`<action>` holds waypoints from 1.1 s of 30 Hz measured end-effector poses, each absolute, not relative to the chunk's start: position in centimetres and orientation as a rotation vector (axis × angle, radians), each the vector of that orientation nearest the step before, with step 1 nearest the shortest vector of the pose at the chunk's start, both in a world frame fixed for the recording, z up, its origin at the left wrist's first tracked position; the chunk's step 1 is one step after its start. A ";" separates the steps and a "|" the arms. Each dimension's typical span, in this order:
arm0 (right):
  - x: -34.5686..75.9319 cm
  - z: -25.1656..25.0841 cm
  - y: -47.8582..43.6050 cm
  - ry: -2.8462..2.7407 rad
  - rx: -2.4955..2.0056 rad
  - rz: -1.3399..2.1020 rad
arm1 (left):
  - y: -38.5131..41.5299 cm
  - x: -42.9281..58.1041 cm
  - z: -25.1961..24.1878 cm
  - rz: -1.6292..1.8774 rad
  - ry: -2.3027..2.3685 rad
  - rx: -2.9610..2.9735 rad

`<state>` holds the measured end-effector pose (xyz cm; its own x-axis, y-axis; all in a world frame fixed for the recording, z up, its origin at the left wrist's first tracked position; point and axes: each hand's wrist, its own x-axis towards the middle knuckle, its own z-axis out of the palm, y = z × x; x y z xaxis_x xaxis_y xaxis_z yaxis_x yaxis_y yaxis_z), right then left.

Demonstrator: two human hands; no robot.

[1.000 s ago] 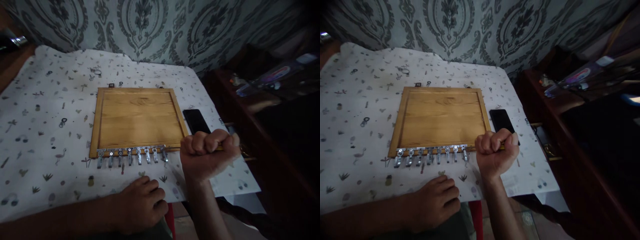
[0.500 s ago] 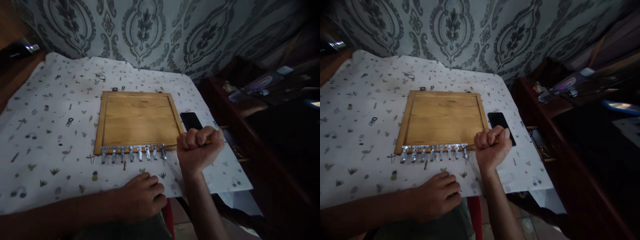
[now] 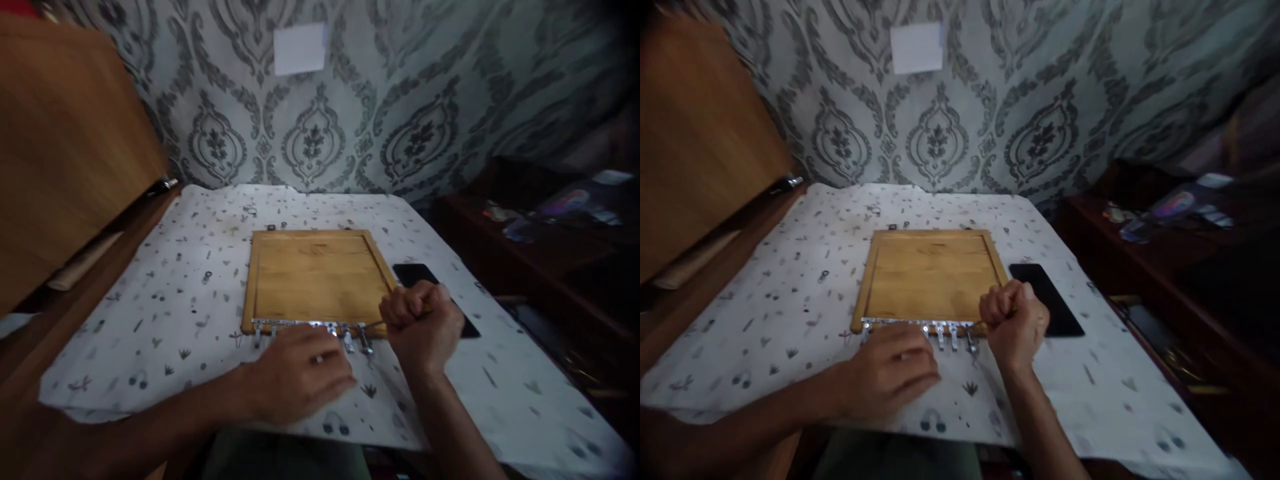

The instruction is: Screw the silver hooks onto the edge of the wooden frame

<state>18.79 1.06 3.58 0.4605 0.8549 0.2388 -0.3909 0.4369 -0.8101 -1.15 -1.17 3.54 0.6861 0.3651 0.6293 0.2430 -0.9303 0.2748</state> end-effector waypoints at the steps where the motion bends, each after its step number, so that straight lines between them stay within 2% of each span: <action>1: 19.0 3.4 1.1 -0.722 -0.744 0.886 | 0.4 -2.0 3.7 1.078 0.566 2.715; 6: 20.1 2.7 1.3 -0.731 -0.728 0.991 | 10.2 -7.8 2.1 0.869 1.480 2.486; 14: 20.9 2.3 1.4 -0.730 -0.726 1.075 | 20.4 -16.5 -1.1 0.841 2.209 2.152; 20: 20.5 2.7 1.4 -0.672 -0.736 1.013 | 23.4 -18.6 -2.3 0.757 2.324 2.076; 28: 20.6 2.4 1.3 -0.672 -0.714 0.980 | 27.1 -14.3 -2.6 0.687 2.056 2.322; 33: 20.7 2.6 1.1 -0.678 -0.739 1.029 | 29.0 -12.3 -2.9 0.655 2.051 2.302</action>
<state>20.67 1.15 2.59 0.3624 0.9202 0.1482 -0.4995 0.3260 -0.8026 -12.26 29.05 -2.92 0.0668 0.9483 0.3103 0.9526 -0.1531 0.2629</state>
